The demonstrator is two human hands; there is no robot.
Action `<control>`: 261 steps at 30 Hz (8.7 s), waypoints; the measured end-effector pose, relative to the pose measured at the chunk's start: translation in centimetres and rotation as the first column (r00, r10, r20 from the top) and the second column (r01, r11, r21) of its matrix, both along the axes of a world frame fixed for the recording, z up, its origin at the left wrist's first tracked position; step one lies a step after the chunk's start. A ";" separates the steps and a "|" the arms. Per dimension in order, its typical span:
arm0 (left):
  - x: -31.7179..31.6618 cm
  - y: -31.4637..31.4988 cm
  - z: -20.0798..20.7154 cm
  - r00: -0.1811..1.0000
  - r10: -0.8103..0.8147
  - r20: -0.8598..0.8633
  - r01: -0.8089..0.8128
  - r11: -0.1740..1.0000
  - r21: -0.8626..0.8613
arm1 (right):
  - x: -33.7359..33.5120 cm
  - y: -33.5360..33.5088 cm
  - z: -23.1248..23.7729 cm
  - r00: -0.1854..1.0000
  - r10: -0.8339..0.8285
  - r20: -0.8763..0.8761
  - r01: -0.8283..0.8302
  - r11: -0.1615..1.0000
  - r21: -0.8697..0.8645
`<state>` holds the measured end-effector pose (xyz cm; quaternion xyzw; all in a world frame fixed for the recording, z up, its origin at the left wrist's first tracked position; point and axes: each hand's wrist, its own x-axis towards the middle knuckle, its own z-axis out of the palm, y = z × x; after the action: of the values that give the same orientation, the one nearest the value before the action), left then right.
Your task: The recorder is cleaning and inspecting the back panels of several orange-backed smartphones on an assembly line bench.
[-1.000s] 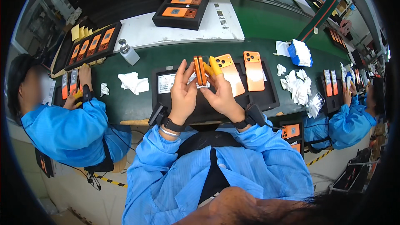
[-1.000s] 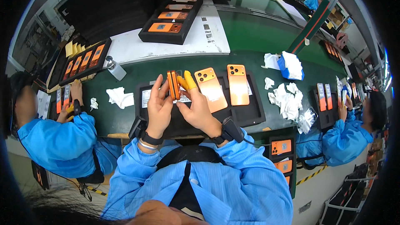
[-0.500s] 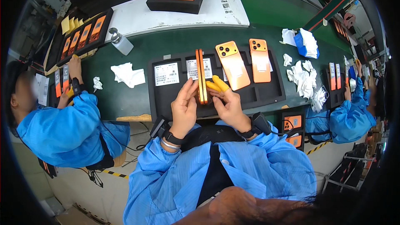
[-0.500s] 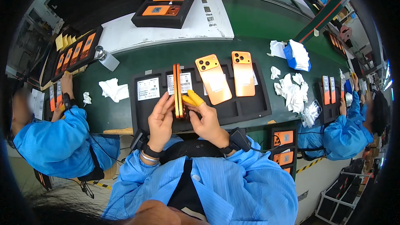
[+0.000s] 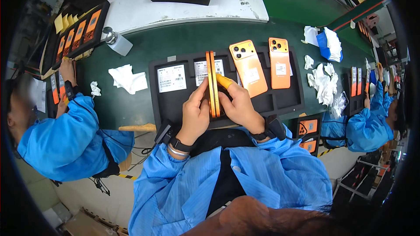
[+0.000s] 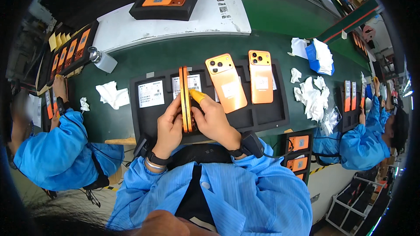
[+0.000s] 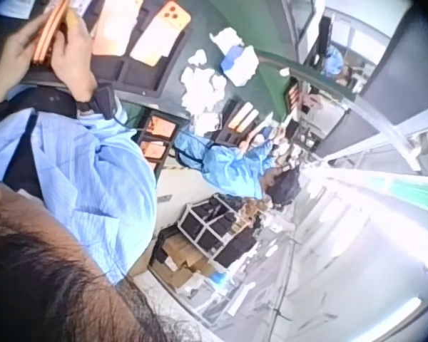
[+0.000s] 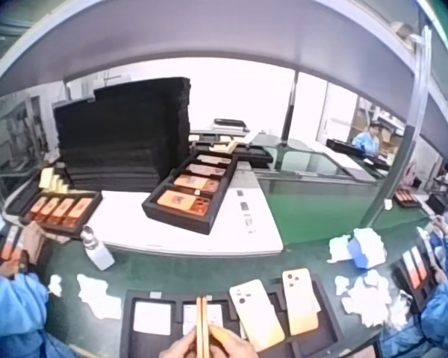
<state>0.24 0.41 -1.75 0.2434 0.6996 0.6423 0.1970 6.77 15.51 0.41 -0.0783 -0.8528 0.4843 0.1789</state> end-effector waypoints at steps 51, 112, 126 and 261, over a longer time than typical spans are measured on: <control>0.8 0.0 1.8 0.992 0.066 -0.109 -0.042 0.976 0.214 | 1.0 -1.3 0.2 0.957 -0.009 -0.289 -0.074 0.958 -0.276; 1.5 -0.8 6.2 0.884 -0.010 -0.468 0.068 0.992 0.108 | 3.0 -1.9 2.5 0.915 -0.010 -0.403 -0.053 0.988 -0.145; -1.3 -0.7 6.7 0.826 -0.042 -0.563 0.059 0.998 0.011 | 3.1 -2.4 3.9 0.902 0.036 -0.429 -0.039 0.999 0.001; -5.5 0.3 3.5 0.901 -0.230 -0.367 0.278 0.957 0.083 | 3.1 17.3 5.5 0.756 -0.649 -0.087 0.552 0.560 0.618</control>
<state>-5.22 0.67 1.74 0.4567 0.6413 0.6020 0.1336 9.90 32.85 5.95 -0.3386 -0.8932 0.0845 0.2836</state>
